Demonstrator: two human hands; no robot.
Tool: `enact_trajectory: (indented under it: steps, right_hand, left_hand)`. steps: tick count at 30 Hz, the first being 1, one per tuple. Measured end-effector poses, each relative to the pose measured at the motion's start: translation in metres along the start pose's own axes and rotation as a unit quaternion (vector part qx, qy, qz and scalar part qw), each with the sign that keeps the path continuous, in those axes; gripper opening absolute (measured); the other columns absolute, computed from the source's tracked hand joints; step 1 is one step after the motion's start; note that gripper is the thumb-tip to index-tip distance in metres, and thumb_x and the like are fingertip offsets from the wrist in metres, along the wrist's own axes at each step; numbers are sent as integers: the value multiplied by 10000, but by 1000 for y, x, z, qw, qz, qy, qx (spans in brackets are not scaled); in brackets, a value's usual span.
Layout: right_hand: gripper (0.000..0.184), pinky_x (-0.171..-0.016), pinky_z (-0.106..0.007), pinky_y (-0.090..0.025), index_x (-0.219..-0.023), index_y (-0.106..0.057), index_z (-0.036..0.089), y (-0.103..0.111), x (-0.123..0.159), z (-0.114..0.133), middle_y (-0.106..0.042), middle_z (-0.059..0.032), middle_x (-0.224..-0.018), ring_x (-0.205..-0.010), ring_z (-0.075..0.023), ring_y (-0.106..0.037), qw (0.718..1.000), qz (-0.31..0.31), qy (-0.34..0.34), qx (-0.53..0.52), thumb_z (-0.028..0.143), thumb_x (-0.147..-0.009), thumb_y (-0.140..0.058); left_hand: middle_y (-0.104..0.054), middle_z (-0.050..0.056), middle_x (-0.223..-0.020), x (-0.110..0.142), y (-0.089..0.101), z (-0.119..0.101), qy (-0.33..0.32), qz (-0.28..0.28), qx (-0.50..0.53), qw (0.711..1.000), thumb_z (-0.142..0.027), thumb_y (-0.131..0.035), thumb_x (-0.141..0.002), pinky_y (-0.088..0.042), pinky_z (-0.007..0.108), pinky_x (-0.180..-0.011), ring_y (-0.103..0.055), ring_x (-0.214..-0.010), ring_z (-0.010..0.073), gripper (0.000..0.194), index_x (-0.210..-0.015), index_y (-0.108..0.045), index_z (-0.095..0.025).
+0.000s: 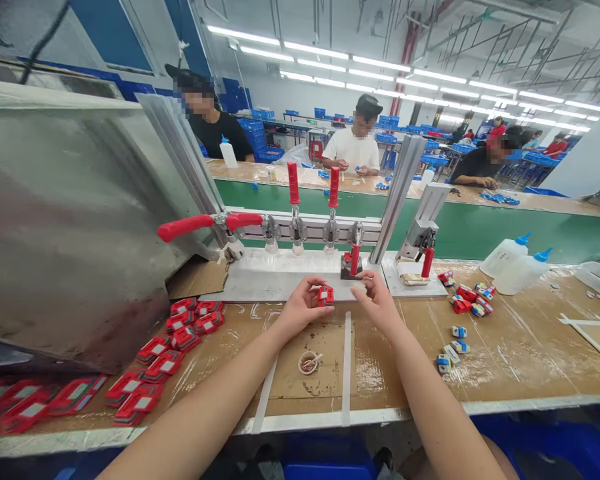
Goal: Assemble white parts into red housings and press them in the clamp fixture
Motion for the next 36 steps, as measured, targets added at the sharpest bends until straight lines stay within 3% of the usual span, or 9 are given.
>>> enact_trajectory:
  steps: [2, 5, 9, 12, 15, 24, 29, 32, 36]
  right_hand:
    - [398, -624, -288, -510, -1064, -604, 209, -14, -6, -7, -636, 11, -726, -637, -163, -599, 997, -15, -17, -71, 555, -887, -689]
    - [368, -693, -349, -562, -1061, -661, 207, -20, -2, -15, -696, -37, -790, -699, -200, -657, 999, -23, -1, -45, 547, -921, -653]
    - [349, -830, -423, -580, -1260, -666, 243, -22, 11, -4, -723, -104, -1063, -926, -257, -687, 986, 23, 131, 96, 457, -994, -595]
    - [324, -841, -431, -585, -1280, -643, 240, -22, 16, 8, -714, -114, -1072, -955, -270, -687, 963, 28, 217, 157, 385, -990, -639]
    - [238, -822, -422, -587, -1224, -661, 240, -26, 18, 15, -705, -118, -1049, -956, -267, -683, 943, 53, 270, 188, 333, -1009, -620]
    - [250, -725, -379, -558, -1205, -694, 209, -38, 26, 11, -696, -111, -936, -841, -248, -657, 900, 118, 317, 276, 329, -1049, -540]
    - [322, -881, -408, -569, -1308, -673, 220, -37, 23, 11, -703, -138, -1083, -997, -261, -673, 946, 55, 257, 188, 346, -1054, -521]
    - [465, -1000, -436, -546, -1411, -608, 242, -33, 19, 7, -639, -145, -1318, -1177, -283, -640, 986, 27, 165, 5, 447, -994, -614]
    - [649, -1057, -474, -516, -1430, -593, 245, -33, 11, -2, -650, -114, -1360, -1227, -305, -629, 967, 13, 16, -254, 554, -877, -733]
  left_hand:
    - [-642, 34, -1117, 0, 1, -3, 3, -6, -4, 1000, -313, -933, -646, -567, 299, -835, -675, -865, 138, 666, -1157, -514, -233]
    - [-640, 53, -1156, 0, 2, -5, 7, -9, 2, 1000, -326, -945, -619, -579, 328, -858, -688, -938, 177, 683, -1156, -534, -229]
    - [-631, 84, -1164, -2, 0, 1, 33, 0, 20, 999, -393, -923, -651, -592, 305, -751, -677, -996, 215, 693, -1210, -554, -216]
    - [-646, 69, -1018, -3, -4, 11, 70, 27, 24, 997, -466, -880, -709, -546, 246, -584, -665, -855, 189, 696, -1252, -538, -196]
    - [-629, 26, -909, -4, -6, 15, 81, 39, 17, 996, -479, -879, -710, -532, 238, -554, -632, -755, 155, 710, -1255, -532, -184]
    - [-650, 19, -907, 1, -7, 16, 98, 64, -43, 992, -446, -896, -687, -531, 278, -684, -638, -760, 143, 700, -1243, -565, -182]
    - [-659, 28, -946, -1, -2, -11, 59, 11, -152, 987, -476, -853, -716, -537, 299, -725, -661, -821, 178, 683, -1268, -567, -194]
    - [-661, 19, -956, -2, -11, -50, -16, -37, -340, 940, -454, -798, -799, -537, 311, -756, -665, -867, 198, 539, -1241, -589, -226]
    - [-619, 47, -1036, -6, -66, -90, -135, -8, -613, 778, -327, -715, -891, -535, 324, -794, -651, -889, 209, 251, -1097, -627, -213]
Point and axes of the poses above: each hand's wrist, its own x-axis away from the middle knuckle, its own y-axis out of the back of the hand, z = x × y, the point moved 8 cm from there along -x, towards the middle knuckle
